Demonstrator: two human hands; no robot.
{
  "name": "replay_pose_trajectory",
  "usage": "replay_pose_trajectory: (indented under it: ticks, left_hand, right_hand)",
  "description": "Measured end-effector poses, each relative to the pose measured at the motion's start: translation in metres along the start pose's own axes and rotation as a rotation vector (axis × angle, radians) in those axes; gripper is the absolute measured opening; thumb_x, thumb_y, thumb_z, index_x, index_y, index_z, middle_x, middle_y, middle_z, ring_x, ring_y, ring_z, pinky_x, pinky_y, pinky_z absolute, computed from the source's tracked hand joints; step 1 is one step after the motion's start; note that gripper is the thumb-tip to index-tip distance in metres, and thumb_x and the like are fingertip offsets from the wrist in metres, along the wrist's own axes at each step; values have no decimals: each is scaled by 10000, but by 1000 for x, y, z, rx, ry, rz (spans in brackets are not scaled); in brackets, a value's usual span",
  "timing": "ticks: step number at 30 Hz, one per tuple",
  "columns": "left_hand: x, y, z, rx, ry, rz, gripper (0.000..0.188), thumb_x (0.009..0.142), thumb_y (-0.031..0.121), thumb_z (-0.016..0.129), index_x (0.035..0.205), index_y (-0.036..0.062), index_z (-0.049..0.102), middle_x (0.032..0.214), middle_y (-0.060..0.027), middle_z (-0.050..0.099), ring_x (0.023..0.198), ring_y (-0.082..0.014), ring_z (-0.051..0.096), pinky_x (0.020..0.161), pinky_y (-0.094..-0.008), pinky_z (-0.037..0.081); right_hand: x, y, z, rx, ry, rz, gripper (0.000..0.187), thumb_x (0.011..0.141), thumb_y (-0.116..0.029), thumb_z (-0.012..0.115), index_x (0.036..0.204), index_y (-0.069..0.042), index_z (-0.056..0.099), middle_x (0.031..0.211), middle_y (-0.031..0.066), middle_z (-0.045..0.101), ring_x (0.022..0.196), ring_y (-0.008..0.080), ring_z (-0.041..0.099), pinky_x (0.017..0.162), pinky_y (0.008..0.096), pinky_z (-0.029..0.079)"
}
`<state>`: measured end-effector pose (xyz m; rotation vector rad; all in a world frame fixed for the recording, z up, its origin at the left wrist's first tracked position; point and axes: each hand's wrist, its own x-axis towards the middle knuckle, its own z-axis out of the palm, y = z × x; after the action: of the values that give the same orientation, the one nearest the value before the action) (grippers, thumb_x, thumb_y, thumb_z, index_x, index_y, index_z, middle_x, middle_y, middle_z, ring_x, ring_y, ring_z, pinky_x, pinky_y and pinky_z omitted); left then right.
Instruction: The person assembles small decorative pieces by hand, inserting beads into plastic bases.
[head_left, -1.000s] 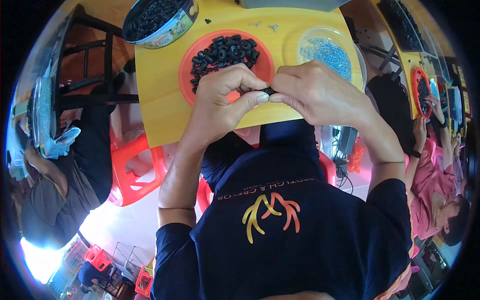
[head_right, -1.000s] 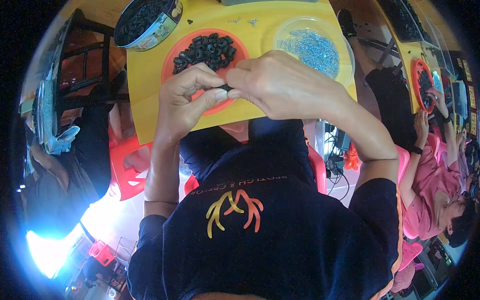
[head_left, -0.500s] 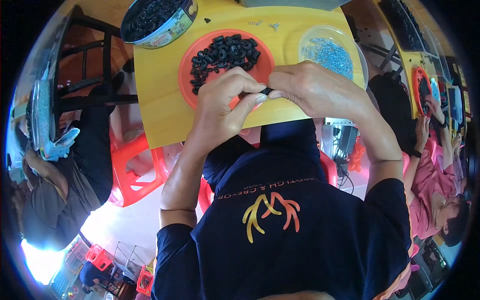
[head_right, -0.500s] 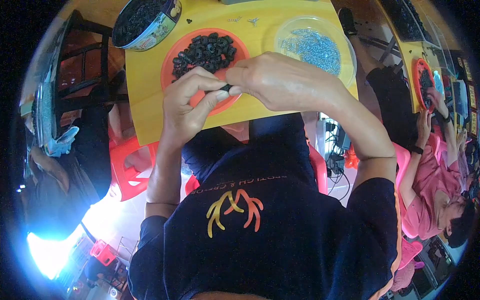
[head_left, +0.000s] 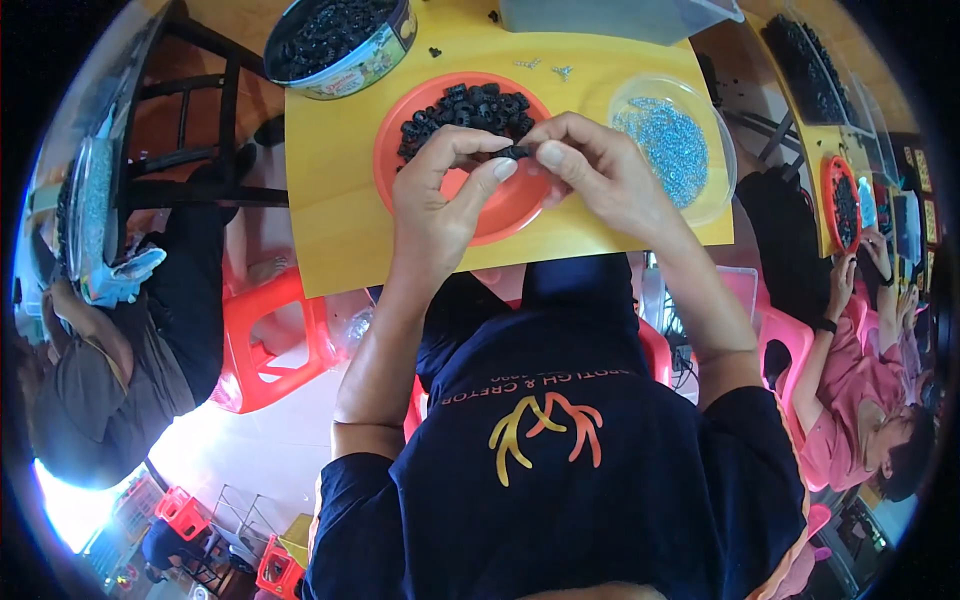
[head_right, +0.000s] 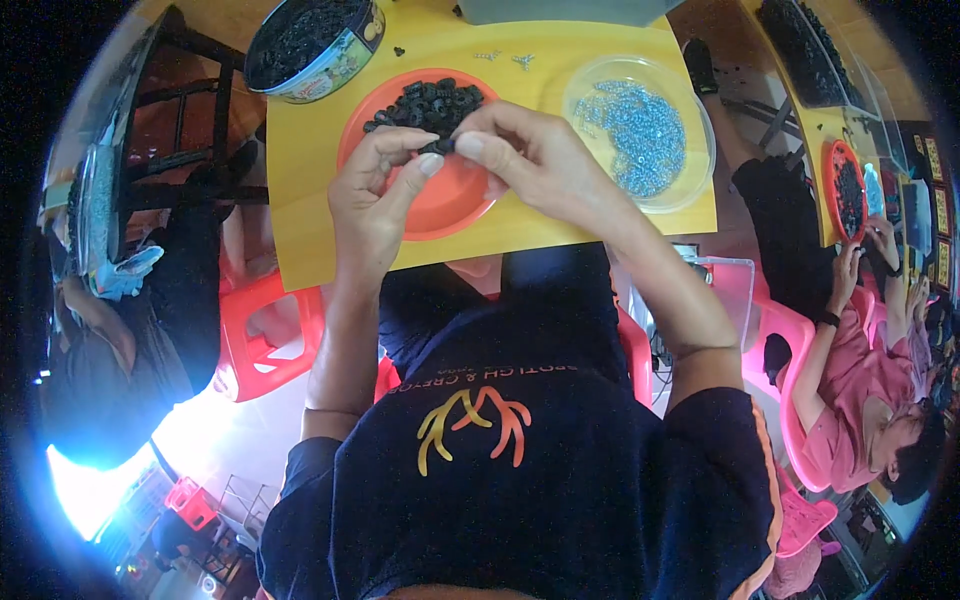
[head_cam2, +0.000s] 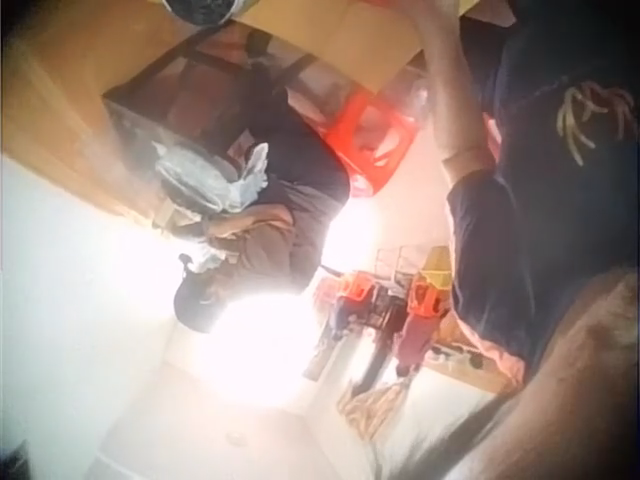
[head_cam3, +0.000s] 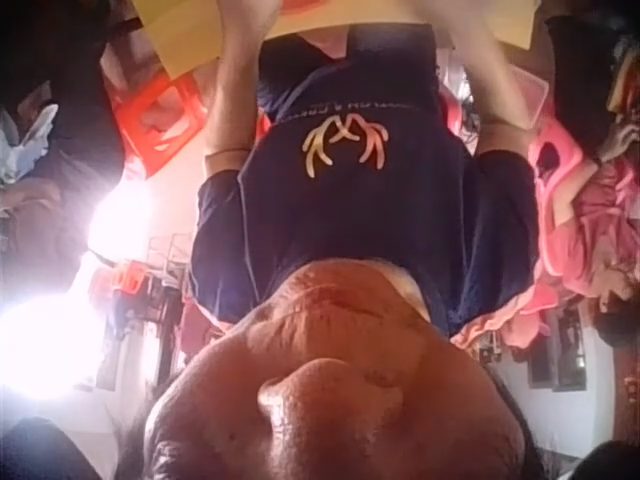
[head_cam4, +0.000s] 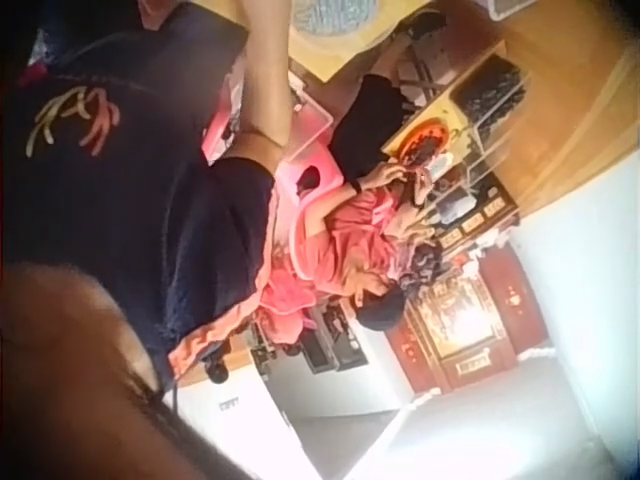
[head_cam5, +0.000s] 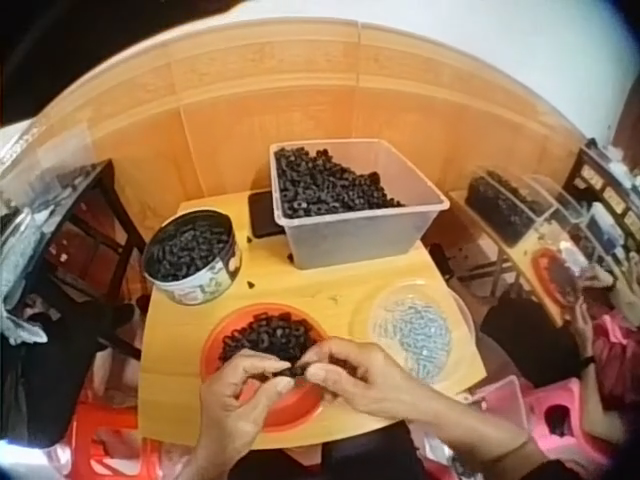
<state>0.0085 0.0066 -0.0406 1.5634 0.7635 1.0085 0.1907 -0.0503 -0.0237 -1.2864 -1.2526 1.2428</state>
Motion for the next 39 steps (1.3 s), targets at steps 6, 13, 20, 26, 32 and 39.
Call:
replay_pose_trajectory:
  ticks: [6,13,20,26,32,39]
  left_hand:
    - [1,3,0,69,-48,251,165,797,-12,686,951,28,644,1059,-91,601,973,-171,595,856,-291,475]
    - [-4,11,3,-65,-60,228,184,785,-13,690,956,37,647,1026,-85,617,984,-188,599,878,-310,470]
    - [-10,19,13,-148,-54,208,174,803,-8,669,971,29,649,1044,-93,627,1000,-204,602,875,-315,475]
    - [-12,25,15,35,-99,308,165,817,10,658,982,11,655,1049,-112,633,1010,-241,609,854,-335,492]
    - [-16,33,20,58,-88,319,162,811,-6,660,971,10,673,1034,-114,645,978,-239,629,809,-315,511]
    - [-17,26,21,-57,-53,277,183,807,-4,667,988,13,680,1016,-108,654,981,-228,629,817,-309,507]
  right_hand:
    - [-12,12,12,513,-49,99,357,979,-308,528,1135,9,581,845,45,599,680,89,553,626,265,545]
    - [-15,5,22,785,-88,162,377,969,-339,531,1113,6,577,764,24,541,630,76,494,503,243,489]
    - [-20,-1,26,880,-155,165,358,919,-372,582,970,-18,590,710,9,499,579,69,445,443,228,420]
    - [-27,-1,32,979,-57,211,334,903,-379,586,849,-50,575,575,-33,403,483,59,382,423,226,396]
    - [-30,-2,34,1003,-19,173,333,878,-385,603,850,-55,567,560,-41,396,454,50,403,448,239,507]
    - [-26,-5,33,1068,-84,168,343,896,-359,576,893,-16,570,634,-12,455,496,69,467,521,279,581]
